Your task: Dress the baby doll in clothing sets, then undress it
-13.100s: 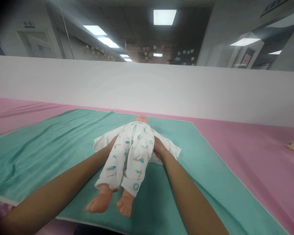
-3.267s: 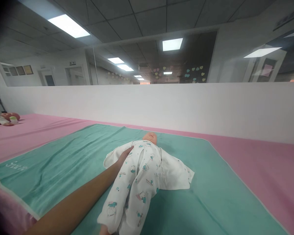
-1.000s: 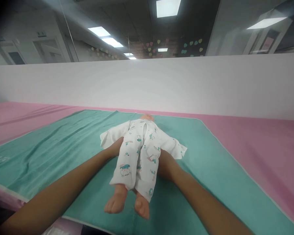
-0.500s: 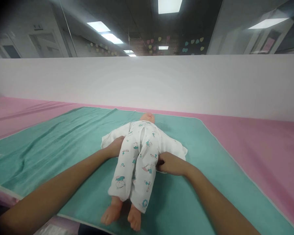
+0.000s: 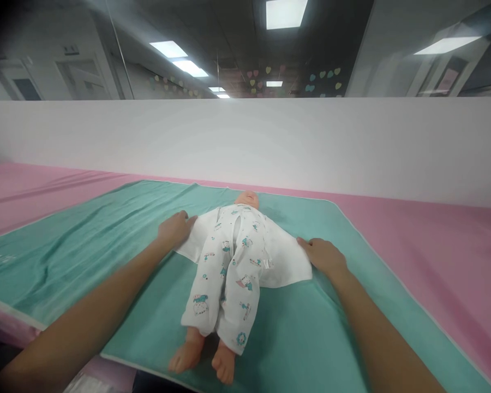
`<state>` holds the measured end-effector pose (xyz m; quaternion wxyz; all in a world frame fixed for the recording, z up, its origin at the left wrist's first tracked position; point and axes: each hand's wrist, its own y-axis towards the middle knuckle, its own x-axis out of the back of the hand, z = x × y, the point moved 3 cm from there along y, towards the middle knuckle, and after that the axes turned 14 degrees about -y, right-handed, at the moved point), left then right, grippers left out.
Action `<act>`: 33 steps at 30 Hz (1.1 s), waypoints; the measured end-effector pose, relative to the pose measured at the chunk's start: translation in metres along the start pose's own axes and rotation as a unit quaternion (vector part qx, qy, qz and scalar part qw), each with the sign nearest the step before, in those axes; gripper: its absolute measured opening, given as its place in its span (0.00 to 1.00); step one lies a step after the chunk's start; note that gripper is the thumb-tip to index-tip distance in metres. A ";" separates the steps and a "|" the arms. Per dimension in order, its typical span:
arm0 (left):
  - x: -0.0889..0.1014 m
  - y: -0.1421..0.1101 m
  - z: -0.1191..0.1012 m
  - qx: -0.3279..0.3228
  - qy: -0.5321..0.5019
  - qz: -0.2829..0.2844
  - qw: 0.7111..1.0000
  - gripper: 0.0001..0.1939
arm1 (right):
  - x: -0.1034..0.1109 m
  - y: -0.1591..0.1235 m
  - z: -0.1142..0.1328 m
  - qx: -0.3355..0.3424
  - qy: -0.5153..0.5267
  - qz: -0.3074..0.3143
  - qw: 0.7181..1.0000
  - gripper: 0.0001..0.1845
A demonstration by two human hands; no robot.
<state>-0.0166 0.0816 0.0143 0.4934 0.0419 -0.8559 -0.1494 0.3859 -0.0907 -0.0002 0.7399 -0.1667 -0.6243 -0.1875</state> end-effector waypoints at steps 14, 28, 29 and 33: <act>0.000 0.007 0.006 0.016 -0.125 0.066 0.990 0.16 | 0.014 -0.023 0.015 0.031 0.311 0.020 0.950 0.22; -0.018 -0.012 -0.020 -0.049 -0.149 0.013 0.988 0.11 | 0.028 -0.055 0.156 0.289 0.489 -0.022 0.823 0.07; -0.018 -0.012 -0.019 -0.048 -0.150 0.016 0.987 0.11 | 0.025 -0.069 0.167 0.335 0.397 -0.058 0.852 0.05; -0.017 -0.011 -0.019 -0.057 -0.172 0.016 0.983 0.14 | 0.006 -0.111 0.184 0.434 0.180 -0.217 0.856 0.07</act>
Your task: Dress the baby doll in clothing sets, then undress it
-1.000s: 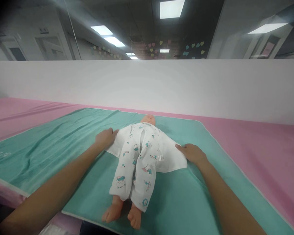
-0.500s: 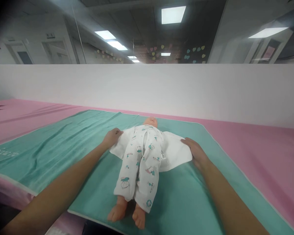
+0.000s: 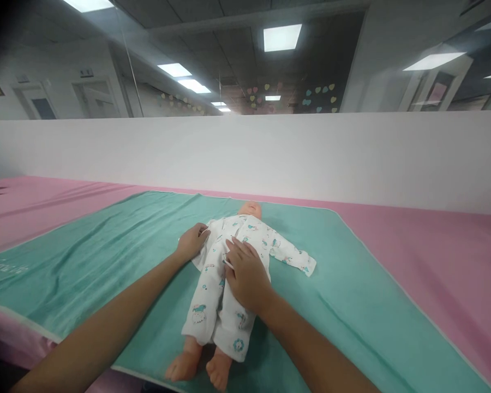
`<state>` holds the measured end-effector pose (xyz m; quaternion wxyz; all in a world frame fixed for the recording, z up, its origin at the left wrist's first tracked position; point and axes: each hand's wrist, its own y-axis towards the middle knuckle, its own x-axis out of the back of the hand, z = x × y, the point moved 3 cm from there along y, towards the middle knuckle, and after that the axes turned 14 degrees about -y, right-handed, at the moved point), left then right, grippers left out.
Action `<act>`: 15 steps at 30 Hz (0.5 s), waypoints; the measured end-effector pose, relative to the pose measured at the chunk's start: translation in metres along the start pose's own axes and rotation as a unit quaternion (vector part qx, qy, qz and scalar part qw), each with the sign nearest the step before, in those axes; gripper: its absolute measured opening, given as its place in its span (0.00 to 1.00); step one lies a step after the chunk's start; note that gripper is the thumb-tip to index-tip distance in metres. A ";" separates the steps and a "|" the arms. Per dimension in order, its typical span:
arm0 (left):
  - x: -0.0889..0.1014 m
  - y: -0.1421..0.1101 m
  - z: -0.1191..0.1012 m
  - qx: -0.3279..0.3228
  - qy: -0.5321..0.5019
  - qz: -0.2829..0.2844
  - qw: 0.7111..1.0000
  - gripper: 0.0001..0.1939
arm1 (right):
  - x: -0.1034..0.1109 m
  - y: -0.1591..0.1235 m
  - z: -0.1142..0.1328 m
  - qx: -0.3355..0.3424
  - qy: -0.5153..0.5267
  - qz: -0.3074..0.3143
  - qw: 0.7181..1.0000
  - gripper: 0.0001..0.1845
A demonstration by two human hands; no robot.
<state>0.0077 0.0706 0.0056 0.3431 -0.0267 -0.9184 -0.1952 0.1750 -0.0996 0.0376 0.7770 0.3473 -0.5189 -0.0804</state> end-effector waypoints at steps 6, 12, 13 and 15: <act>0.009 0.000 -0.005 0.050 -0.227 0.030 0.972 0.15 | -0.001 -0.010 0.003 -0.013 -0.019 -0.023 0.999 0.08; 0.020 -0.019 -0.051 0.029 -0.579 0.162 0.798 0.23 | -0.004 -0.010 0.001 -0.016 -0.009 -0.046 0.999 0.07; 0.019 -0.025 -0.060 0.018 -0.583 0.210 0.784 0.23 | -0.004 -0.010 0.001 -0.014 -0.007 -0.049 0.999 0.07; 0.017 -0.036 -0.074 0.008 -0.553 0.311 0.773 0.22 | -0.003 -0.010 0.000 -0.009 -0.001 -0.056 0.998 0.07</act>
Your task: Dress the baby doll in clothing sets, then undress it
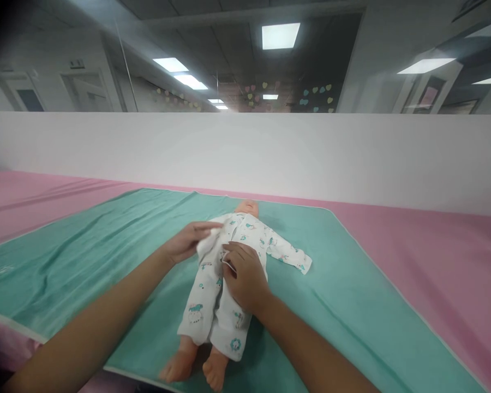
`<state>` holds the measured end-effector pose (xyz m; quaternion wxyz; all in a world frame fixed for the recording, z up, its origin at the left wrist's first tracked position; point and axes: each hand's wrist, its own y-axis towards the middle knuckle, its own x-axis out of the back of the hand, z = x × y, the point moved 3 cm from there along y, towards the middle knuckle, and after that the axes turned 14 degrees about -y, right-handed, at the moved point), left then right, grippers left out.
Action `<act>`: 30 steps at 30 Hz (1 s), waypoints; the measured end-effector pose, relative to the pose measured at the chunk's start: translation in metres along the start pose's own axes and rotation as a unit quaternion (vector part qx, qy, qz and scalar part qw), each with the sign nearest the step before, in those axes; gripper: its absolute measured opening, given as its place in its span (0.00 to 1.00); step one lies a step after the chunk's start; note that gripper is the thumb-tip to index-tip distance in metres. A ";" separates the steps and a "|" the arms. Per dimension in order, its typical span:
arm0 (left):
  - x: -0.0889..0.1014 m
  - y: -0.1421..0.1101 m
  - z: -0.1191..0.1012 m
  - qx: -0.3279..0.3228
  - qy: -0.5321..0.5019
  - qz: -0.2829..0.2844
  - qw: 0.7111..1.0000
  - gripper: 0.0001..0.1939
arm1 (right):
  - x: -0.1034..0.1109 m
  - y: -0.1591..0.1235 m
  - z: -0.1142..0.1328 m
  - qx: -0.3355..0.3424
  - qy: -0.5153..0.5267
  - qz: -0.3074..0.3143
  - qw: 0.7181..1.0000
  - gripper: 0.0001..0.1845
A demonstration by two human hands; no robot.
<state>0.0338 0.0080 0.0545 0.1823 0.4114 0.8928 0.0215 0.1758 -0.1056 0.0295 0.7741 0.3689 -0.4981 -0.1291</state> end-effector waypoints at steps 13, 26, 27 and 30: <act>-0.005 -0.011 0.003 0.117 0.082 0.199 0.969 0.17 | 0.003 0.045 -0.034 -0.180 0.064 0.006 0.982 0.14; -0.002 -0.011 0.008 0.126 0.083 0.208 0.966 0.17 | -0.063 0.131 -0.096 -0.277 -0.061 0.182 0.942 0.15; -0.002 -0.011 0.009 0.127 0.080 0.208 0.966 0.17 | -0.063 0.129 -0.099 -0.286 -0.057 0.162 0.943 0.13; -0.003 -0.010 0.012 0.133 0.067 0.211 0.966 0.16 | -0.059 0.119 -0.106 -0.317 -0.055 0.082 0.943 0.10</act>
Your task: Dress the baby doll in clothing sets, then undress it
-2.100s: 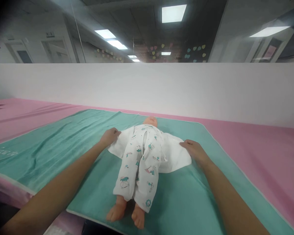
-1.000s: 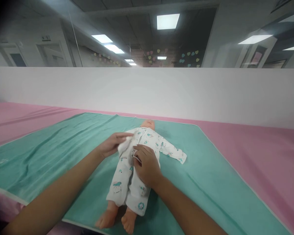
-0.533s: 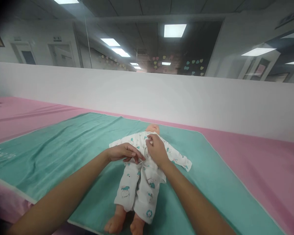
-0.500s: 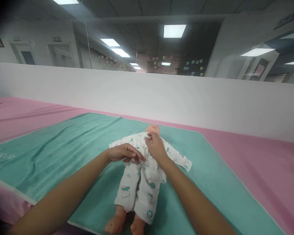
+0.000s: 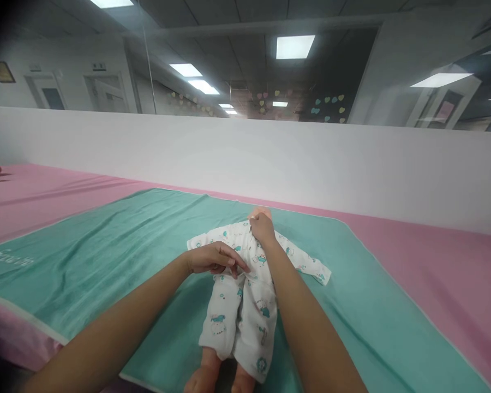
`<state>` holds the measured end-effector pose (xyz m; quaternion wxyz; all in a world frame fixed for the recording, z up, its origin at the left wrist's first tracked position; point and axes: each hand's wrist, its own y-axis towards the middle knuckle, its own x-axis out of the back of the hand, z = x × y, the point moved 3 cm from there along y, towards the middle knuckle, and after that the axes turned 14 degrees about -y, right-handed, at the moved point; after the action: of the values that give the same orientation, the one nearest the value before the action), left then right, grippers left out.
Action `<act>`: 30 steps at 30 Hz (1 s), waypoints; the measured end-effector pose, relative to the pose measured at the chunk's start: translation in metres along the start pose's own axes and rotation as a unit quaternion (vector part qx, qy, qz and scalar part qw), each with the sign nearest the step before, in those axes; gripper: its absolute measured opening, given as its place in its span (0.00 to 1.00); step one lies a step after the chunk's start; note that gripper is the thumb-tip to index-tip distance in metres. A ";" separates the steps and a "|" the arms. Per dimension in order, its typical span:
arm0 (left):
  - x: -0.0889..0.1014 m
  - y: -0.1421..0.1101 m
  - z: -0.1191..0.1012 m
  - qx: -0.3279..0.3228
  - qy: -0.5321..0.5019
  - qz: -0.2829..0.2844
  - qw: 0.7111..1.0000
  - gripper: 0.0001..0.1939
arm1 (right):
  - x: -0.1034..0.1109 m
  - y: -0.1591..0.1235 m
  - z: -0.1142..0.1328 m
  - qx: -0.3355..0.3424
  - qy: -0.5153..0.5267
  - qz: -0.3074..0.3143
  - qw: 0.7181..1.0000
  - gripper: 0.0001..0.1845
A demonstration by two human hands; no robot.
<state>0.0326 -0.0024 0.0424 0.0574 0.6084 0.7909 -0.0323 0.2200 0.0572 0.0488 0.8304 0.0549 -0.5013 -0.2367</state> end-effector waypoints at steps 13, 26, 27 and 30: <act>-0.001 0.004 0.009 0.007 -0.109 0.033 0.993 0.16 | -0.006 -0.009 -0.039 -0.125 0.164 -0.081 0.975 0.12; 0.004 0.003 -0.014 -0.069 0.201 -0.190 0.958 0.15 | 0.009 -0.017 -0.037 -0.127 0.173 -0.140 0.967 0.10; -0.002 0.004 -0.016 -0.079 0.271 -0.197 0.939 0.15 | 0.009 -0.017 -0.037 -0.125 0.172 -0.142 0.967 0.10; -0.025 0.008 -0.017 -0.130 0.480 -0.178 0.849 0.15 | 0.008 -0.017 -0.038 -0.117 0.167 -0.149 0.967 0.10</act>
<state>0.0460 -0.0219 0.0631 -0.2577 0.3834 0.8116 0.3576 0.2497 0.0329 0.0313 0.8583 0.0703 -0.3103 -0.4027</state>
